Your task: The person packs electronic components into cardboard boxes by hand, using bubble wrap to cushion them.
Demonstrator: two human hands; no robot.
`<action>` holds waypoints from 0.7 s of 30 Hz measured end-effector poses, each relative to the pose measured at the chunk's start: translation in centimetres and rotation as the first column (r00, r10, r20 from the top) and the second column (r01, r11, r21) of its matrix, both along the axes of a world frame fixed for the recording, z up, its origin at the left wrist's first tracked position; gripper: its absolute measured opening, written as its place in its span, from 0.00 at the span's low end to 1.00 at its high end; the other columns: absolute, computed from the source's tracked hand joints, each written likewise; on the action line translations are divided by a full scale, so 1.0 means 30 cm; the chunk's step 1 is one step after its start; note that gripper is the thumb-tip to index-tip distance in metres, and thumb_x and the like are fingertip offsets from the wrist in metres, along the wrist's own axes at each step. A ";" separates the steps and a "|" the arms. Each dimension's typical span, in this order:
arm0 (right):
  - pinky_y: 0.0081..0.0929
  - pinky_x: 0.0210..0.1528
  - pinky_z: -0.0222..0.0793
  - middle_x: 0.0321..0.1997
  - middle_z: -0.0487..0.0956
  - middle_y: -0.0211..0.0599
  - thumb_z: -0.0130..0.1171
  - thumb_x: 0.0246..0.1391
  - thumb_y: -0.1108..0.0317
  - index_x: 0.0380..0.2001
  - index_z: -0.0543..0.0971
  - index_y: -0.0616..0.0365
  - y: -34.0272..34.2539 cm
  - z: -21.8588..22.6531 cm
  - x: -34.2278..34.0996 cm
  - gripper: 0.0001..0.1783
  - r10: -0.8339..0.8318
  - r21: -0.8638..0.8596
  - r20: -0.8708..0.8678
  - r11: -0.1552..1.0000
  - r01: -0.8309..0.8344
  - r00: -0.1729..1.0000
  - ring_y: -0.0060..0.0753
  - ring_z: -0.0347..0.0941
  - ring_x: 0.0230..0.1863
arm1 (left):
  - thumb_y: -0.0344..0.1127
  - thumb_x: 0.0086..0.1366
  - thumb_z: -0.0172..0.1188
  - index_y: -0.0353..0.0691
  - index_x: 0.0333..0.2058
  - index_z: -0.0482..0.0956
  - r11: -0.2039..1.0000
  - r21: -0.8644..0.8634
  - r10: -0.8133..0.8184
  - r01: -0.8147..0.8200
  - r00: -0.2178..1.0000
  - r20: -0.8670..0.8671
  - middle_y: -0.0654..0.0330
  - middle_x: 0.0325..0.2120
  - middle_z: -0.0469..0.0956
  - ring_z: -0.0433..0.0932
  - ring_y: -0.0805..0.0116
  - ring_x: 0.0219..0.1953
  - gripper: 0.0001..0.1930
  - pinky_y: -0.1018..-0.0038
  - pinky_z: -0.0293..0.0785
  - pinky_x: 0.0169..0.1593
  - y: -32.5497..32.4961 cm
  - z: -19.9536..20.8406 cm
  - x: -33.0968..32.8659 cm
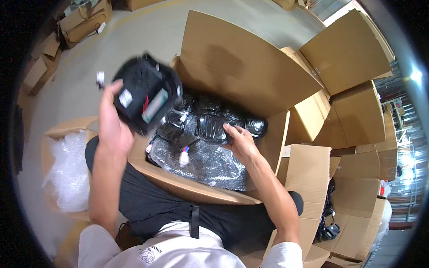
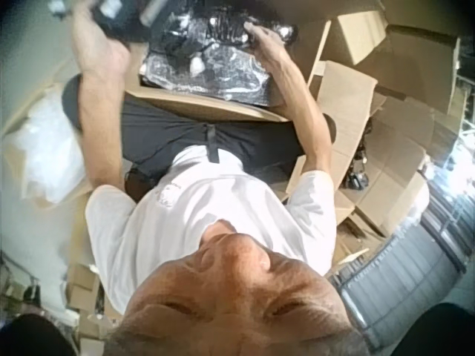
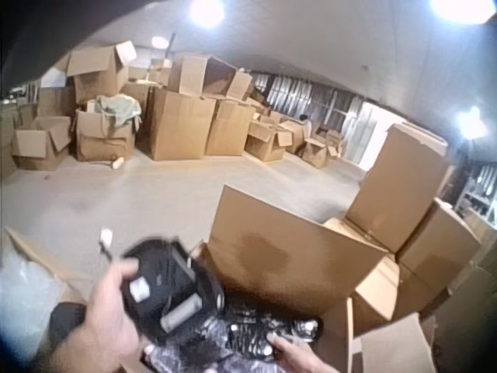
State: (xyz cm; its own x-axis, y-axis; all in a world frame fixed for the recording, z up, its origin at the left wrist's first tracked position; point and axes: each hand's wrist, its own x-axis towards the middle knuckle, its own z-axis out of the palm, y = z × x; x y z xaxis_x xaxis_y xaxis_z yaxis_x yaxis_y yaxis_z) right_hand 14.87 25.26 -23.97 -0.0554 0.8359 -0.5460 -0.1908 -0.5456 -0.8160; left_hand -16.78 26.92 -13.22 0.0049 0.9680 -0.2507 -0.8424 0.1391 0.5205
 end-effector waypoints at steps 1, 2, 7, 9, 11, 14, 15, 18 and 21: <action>0.36 0.46 0.80 0.45 0.81 0.34 0.63 0.63 0.60 0.51 0.75 0.63 0.020 -0.062 -0.012 0.20 0.018 -0.003 -0.005 1.000 -0.018 1.000 0.26 0.79 0.44 | 0.41 0.70 0.53 0.32 0.51 0.77 0.999 0.022 0.043 -0.042 0.997 -0.063 0.52 0.46 0.83 0.84 0.60 0.45 0.19 0.61 0.82 0.52 0.062 0.024 -0.036; 0.37 0.49 0.78 0.47 0.81 0.34 0.64 0.63 0.61 0.52 0.74 0.63 0.043 -0.150 0.011 0.21 0.061 -0.006 0.093 0.998 -0.061 0.994 0.26 0.79 0.46 | 0.40 0.69 0.55 0.32 0.50 0.78 0.997 0.068 0.049 -0.041 0.991 -0.122 0.53 0.44 0.84 0.85 0.60 0.45 0.18 0.61 0.83 0.51 0.117 0.048 -0.052; 0.33 0.50 0.75 0.49 0.81 0.32 0.64 0.64 0.62 0.54 0.74 0.59 0.128 -0.353 -0.044 0.20 0.073 0.026 0.067 0.997 -0.075 0.995 0.25 0.77 0.48 | 0.42 0.64 0.61 0.38 0.40 0.79 1.000 0.003 -0.010 0.010 0.981 -0.194 0.58 0.33 0.82 0.83 0.63 0.32 0.14 0.62 0.84 0.41 0.296 0.043 0.012; 0.31 0.49 0.77 0.49 0.81 0.32 0.63 0.64 0.64 0.54 0.74 0.59 0.120 -0.491 0.002 0.19 0.165 0.100 0.235 0.976 -0.193 0.958 0.26 0.77 0.47 | 0.44 0.62 0.61 0.36 0.40 0.78 0.991 -0.096 -0.119 0.097 0.958 -0.262 0.56 0.34 0.81 0.82 0.62 0.35 0.16 0.59 0.83 0.42 0.288 0.023 0.088; 0.29 0.44 0.78 0.48 0.81 0.41 0.67 0.61 0.66 0.53 0.73 0.68 0.122 -0.532 -0.064 0.23 0.119 0.024 0.296 0.991 -0.132 0.948 0.30 0.78 0.44 | 0.46 0.64 0.60 0.41 0.43 0.79 0.979 -0.155 -0.183 0.136 0.922 -0.342 0.59 0.36 0.82 0.81 0.64 0.38 0.17 0.62 0.80 0.45 0.297 -0.016 0.078; 0.29 0.43 0.78 0.46 0.81 0.41 0.66 0.62 0.63 0.51 0.74 0.70 0.133 -0.519 -0.102 0.23 0.189 0.006 0.379 0.978 -0.207 0.906 0.29 0.78 0.42 | 0.46 0.63 0.60 0.36 0.42 0.79 0.984 -0.140 -0.164 0.113 0.887 -0.431 0.56 0.36 0.81 0.80 0.63 0.38 0.18 0.62 0.80 0.44 0.301 -0.072 0.030; 0.29 0.43 0.78 0.46 0.81 0.41 0.66 0.62 0.63 0.51 0.74 0.70 0.131 -0.511 -0.119 0.23 0.198 0.005 0.376 0.977 -0.215 0.905 0.29 0.78 0.42 | 0.45 0.63 0.59 0.31 0.41 0.79 0.987 -0.114 -0.152 0.109 0.857 -0.492 0.53 0.36 0.80 0.80 0.61 0.38 0.19 0.62 0.81 0.45 0.300 -0.088 0.013; 0.31 0.44 0.78 0.40 0.83 0.42 0.69 0.59 0.61 0.46 0.76 0.71 0.104 -0.535 -0.061 0.23 0.210 -0.020 0.384 0.975 -0.219 0.899 0.33 0.78 0.38 | 0.47 0.66 0.57 0.32 0.43 0.80 0.966 -0.194 -0.240 0.171 0.871 -0.428 0.53 0.38 0.81 0.80 0.62 0.40 0.20 0.62 0.80 0.47 0.287 -0.057 0.049; 0.37 0.50 0.76 0.41 0.83 0.51 0.74 0.53 0.58 0.51 0.74 0.73 0.136 -0.487 -0.060 0.32 0.414 -0.239 0.773 0.892 -0.384 0.480 0.46 0.81 0.40 | 0.52 0.71 0.54 0.35 0.47 0.80 0.948 -0.174 -0.312 0.266 0.883 -0.351 0.51 0.43 0.82 0.81 0.59 0.43 0.23 0.60 0.79 0.50 0.290 -0.085 0.077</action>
State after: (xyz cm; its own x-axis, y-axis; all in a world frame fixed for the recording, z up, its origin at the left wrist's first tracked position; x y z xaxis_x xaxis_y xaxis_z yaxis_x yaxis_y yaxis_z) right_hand 13.07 29.35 -38.57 0.0828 0.8223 -0.5630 0.7615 -0.4166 -0.4965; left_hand -14.49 35.63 -15.76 0.1645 0.9013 -0.4008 -0.5055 0.4260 0.7503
